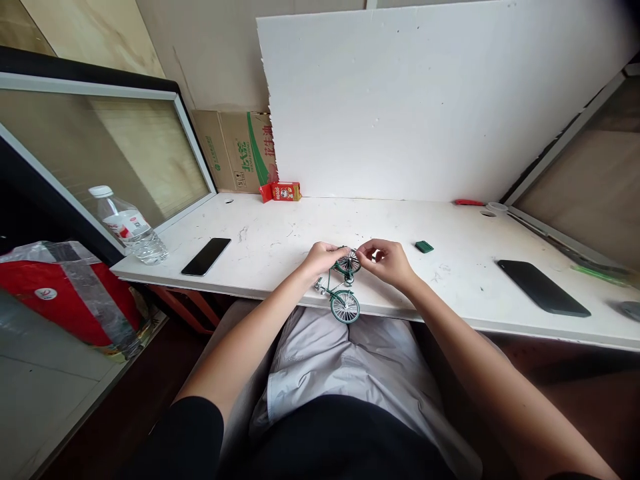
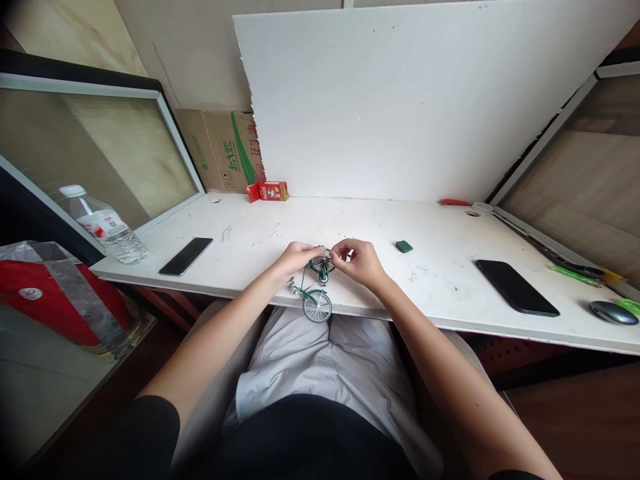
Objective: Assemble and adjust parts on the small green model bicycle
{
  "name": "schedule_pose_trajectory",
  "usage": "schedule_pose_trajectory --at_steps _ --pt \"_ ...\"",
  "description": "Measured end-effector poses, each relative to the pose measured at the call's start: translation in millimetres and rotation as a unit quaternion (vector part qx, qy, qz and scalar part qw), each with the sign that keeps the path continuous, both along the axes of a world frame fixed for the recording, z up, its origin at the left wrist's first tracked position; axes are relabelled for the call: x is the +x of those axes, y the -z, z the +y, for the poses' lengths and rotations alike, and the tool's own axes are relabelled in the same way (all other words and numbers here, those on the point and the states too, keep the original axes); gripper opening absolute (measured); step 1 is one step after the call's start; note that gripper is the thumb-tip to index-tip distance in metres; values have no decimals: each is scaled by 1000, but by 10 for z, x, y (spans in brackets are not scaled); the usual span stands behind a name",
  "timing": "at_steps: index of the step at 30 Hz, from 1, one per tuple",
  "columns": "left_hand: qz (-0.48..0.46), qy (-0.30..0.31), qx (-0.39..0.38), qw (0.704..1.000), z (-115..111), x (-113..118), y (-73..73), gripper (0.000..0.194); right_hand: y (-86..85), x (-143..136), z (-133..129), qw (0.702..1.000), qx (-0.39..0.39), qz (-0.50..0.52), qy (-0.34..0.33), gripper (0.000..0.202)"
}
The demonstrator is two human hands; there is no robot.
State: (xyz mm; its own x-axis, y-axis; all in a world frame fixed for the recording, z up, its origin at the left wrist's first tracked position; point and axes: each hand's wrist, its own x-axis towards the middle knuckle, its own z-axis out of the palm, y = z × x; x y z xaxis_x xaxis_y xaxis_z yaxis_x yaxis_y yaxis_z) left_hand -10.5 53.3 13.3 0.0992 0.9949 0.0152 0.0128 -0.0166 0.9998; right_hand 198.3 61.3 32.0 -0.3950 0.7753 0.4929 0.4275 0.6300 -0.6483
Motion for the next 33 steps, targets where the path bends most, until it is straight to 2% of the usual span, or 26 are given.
schedule_pose_trajectory --at_steps 5,25,33 --pt "-46 35 9 998 26 -20 36 27 57 -12 35 1000 8 -5 -4 15" --pt "-77 -5 -31 997 24 -89 -32 31 58 -20 4 999 -32 37 -7 18" --pt "19 -32 -69 997 -12 -184 -101 40 80 -27 25 1000 -19 14 -9 20"
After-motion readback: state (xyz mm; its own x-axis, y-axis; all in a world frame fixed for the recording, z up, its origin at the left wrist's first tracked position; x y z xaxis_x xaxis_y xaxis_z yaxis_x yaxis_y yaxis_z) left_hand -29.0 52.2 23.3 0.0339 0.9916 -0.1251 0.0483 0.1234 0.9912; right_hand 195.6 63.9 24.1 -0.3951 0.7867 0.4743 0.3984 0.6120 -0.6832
